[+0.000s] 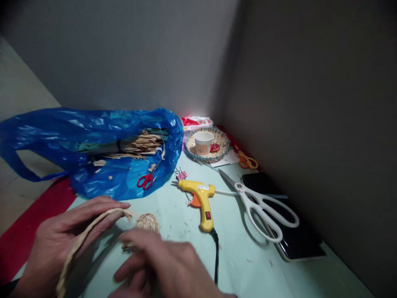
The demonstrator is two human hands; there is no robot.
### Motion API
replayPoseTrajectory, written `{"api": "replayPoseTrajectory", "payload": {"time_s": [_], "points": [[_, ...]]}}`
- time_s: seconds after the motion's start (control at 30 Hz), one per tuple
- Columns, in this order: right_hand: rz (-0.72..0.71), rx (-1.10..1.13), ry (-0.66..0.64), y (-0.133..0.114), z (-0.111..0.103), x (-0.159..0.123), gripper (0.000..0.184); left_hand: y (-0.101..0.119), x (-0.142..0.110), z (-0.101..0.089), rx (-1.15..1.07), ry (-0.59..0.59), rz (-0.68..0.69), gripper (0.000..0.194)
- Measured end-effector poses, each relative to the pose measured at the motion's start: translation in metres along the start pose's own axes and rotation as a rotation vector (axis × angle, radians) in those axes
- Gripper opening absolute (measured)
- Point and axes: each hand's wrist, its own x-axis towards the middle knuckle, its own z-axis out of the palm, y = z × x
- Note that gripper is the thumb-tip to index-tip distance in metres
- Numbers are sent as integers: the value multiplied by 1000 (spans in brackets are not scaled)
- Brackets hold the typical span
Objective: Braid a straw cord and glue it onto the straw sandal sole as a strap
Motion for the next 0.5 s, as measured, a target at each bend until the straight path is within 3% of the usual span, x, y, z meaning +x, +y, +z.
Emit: {"api": "replayPoseTrajectory", "payload": {"time_s": [0.07,0.13,0.27,0.4,0.5], "points": [[-64,-111,228,-9,-11,4,32,13,-9,2,-52,73,-16,14],[-41,-230,318,-22,-18,5,29,27,-17,7,-121,87,-40,16],[-57,-240,242,-42,-19,2,12,47,-28,17,-316,43,-51,23],[-138,-261,327,-48,-13,-2,4,53,-32,19,-340,-63,27,28],[-225,-297,362,-51,-16,-5,8,56,-35,17,-345,-75,-59,20]]}}
